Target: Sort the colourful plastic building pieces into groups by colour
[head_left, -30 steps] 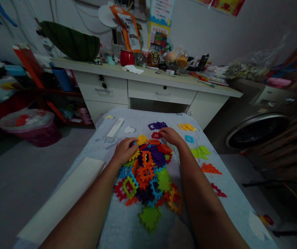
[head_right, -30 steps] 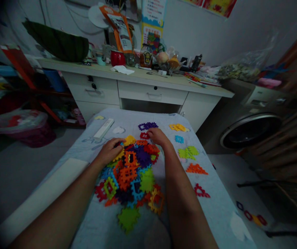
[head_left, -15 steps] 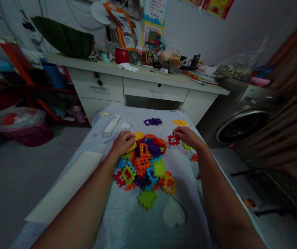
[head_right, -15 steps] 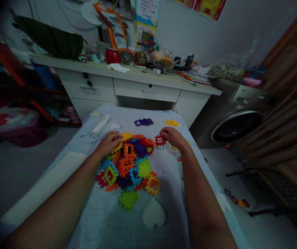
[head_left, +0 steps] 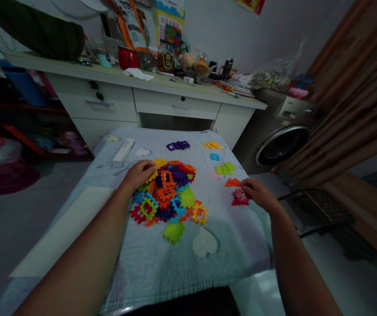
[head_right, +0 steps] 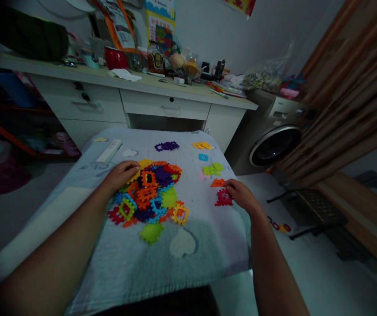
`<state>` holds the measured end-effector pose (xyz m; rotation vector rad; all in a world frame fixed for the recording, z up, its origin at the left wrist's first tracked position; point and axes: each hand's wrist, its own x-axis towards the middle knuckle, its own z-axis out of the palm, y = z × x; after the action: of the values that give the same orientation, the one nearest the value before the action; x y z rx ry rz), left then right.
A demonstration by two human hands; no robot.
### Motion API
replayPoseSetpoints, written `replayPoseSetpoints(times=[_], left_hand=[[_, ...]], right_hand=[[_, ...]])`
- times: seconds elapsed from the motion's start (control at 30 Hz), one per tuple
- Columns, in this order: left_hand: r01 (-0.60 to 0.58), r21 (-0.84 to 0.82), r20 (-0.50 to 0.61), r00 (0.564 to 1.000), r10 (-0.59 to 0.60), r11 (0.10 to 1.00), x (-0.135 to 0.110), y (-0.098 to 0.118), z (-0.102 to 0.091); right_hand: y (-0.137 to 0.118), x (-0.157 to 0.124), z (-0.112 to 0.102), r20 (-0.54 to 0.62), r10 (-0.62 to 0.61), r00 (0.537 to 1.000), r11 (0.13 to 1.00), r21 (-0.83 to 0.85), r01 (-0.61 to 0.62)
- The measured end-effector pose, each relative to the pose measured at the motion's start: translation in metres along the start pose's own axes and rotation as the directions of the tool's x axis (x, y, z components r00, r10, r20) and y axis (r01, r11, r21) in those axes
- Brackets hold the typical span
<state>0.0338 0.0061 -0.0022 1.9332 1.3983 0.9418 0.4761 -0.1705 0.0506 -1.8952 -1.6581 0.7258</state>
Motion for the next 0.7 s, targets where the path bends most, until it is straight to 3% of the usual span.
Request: replayPoseSetpoints(times=[0.17,0.27,0.37,0.5,0.7], left_hand=[[0.042,0.017,0.006,0.999,-0.042,0.999,-0.002,0.004,0.000],[-0.002,0.063,-0.035,0.999,0.004,0.998,-0.002,0.005,-0.001],[-0.086,0.119,-0.105,0.990,0.099,0.989,-0.003,0.011,-0.003],[-0.146,0.207,-0.137,0.975,0.176,0.967,-0.008,0.022,-0.008],[-0.128,0.328,-0.134,0.974,0.180,0.936,-0.014,0.041,-0.016]], right_hand=[[0.009,-0.014,0.007,-0.101,-0.010,0.995,0.967,-0.253,-0.016],[0.003,-0.022,0.013,-0.145,-0.081,0.986,0.940,-0.339,0.028],[-0.005,-0.030,0.022,-0.065,-0.158,0.985,0.919,-0.375,0.123],[-0.012,-0.035,0.032,-0.009,-0.108,0.994,0.875,-0.476,0.091],[-0.018,-0.034,0.021,0.083,-0.076,0.994,0.838,-0.536,0.108]])
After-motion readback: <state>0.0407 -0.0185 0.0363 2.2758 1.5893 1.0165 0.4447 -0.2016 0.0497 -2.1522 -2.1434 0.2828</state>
